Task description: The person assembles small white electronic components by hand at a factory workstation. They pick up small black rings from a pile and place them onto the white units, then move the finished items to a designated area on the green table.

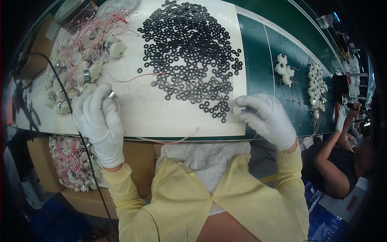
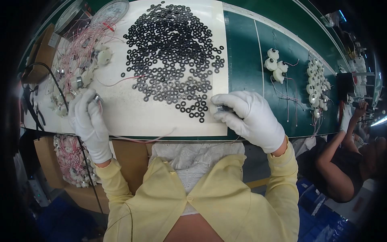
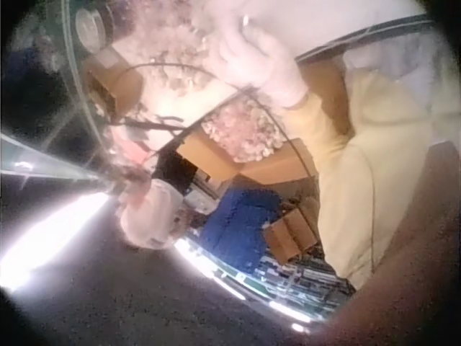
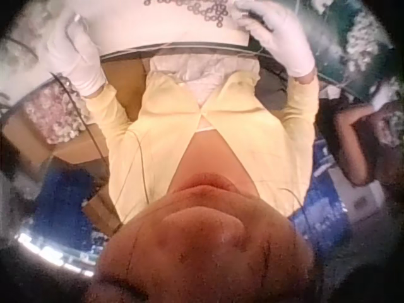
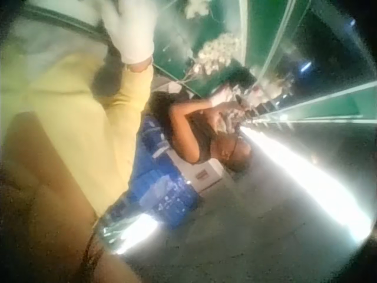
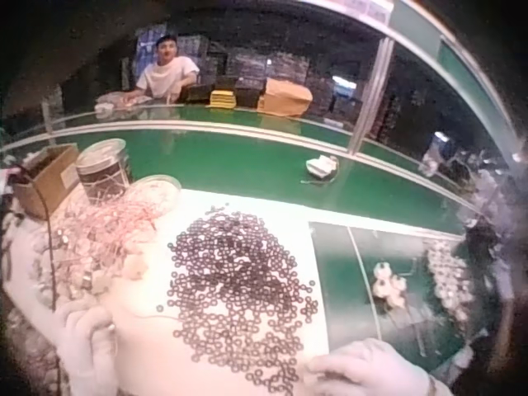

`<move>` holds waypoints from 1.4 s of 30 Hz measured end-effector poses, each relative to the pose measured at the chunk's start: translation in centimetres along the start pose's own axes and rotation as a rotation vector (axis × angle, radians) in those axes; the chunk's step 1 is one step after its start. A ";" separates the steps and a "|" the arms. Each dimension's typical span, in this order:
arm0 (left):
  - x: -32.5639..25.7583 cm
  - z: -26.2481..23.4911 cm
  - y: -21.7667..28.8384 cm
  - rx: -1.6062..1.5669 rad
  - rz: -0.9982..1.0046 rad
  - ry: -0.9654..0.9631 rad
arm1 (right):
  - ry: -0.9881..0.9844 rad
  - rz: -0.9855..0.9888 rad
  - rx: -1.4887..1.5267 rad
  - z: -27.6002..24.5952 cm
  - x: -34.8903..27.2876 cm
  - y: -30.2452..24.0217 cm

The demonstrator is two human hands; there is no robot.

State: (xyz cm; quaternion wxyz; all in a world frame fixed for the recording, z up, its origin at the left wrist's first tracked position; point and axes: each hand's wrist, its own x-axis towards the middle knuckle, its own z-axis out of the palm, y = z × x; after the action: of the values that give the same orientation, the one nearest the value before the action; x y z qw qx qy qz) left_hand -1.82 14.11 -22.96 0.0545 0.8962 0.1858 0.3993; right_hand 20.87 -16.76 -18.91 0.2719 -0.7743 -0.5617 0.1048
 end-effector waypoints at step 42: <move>0.8 -0.5 -0.1 0.129 0.046 -0.305 | -0.137 0.089 -0.721 -0.9 -0.1 -4.3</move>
State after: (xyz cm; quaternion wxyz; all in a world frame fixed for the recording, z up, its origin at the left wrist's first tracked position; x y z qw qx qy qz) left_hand -1.68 14.43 -22.12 0.0151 0.9520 0.1802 0.2470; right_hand 17.78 -16.16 -15.86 -0.0614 -0.8353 -0.5451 -0.0367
